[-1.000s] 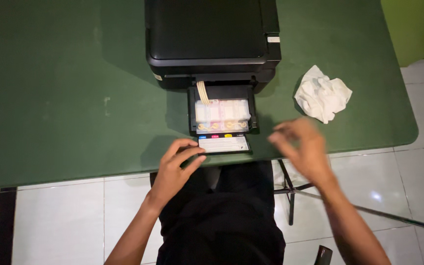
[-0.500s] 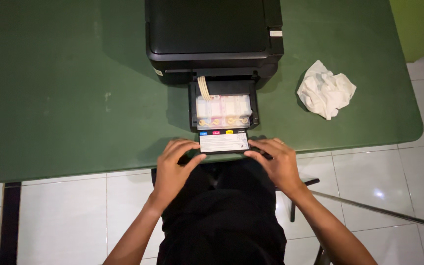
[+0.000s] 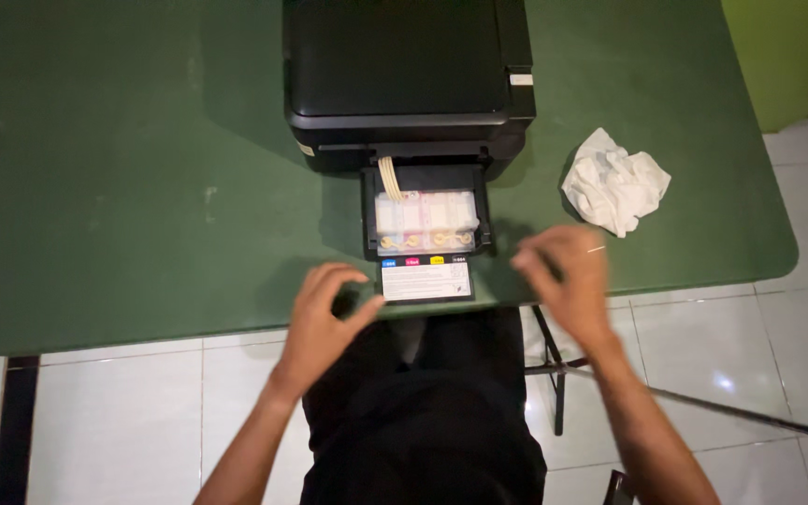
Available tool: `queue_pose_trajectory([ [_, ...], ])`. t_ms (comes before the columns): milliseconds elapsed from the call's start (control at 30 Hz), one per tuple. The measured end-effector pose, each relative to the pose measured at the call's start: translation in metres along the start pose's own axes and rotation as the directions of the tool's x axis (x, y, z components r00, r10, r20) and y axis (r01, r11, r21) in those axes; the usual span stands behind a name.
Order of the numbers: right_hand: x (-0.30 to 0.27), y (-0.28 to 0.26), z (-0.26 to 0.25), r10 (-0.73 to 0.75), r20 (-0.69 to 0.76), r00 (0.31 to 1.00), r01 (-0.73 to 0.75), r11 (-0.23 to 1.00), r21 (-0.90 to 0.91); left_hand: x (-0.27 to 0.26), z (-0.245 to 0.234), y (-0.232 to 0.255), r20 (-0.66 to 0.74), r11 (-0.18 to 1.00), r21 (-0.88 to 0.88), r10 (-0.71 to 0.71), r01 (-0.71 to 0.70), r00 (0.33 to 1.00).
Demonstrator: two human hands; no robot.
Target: The person wipes the exterior and interior of a black printer with a white cloth. They open and close the top lid and front cover, wipe the top, sides, and front, then open the ink cartridge cover to wipe the cartridge area before closing it.
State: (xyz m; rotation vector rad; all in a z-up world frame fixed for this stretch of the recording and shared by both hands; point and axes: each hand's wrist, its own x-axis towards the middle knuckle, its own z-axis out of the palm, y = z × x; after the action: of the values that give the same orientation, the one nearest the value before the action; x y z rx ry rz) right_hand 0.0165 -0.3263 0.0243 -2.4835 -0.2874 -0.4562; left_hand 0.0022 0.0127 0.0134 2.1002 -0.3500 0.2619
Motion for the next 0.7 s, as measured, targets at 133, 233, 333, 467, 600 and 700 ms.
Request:
queue_pose_trajectory([
  [133,0.028,0.060,-0.019,-0.049,-0.217,0.975,-0.033,0.933,-0.358,0.023,-0.017,-0.020,-0.114,0.996,-0.085,-0.031,0.022,0.993],
  [233,0.036,0.099,-0.010,-0.062,-0.205,0.977,-0.022,0.923,-0.384,0.040,-0.019,-0.036,-0.208,0.989,-0.148,-0.027,-0.005,0.978],
  [333,0.041,0.119,-0.001,-0.002,-0.228,0.974,-0.067,0.954,-0.293,0.047,-0.017,-0.048,-0.268,0.977,-0.212,-0.090,0.032,0.959],
  [467,0.055,0.108,-0.013,0.149,-0.307,0.940,-0.180,0.981,-0.077,0.048,-0.011,-0.060,-0.262,0.965,-0.224,-0.192,0.134,0.946],
  [600,0.086,0.056,-0.022,0.081,-0.377,0.923,-0.021,0.987,0.160,0.047,-0.008,-0.065,-0.260,0.964,-0.244,-0.165,0.101,0.951],
  [700,0.117,0.012,-0.009,-0.179,-0.262,0.948,0.199,0.978,0.054,0.047,-0.008,-0.064,-0.256,0.971,-0.227,-0.135,0.076,0.957],
])
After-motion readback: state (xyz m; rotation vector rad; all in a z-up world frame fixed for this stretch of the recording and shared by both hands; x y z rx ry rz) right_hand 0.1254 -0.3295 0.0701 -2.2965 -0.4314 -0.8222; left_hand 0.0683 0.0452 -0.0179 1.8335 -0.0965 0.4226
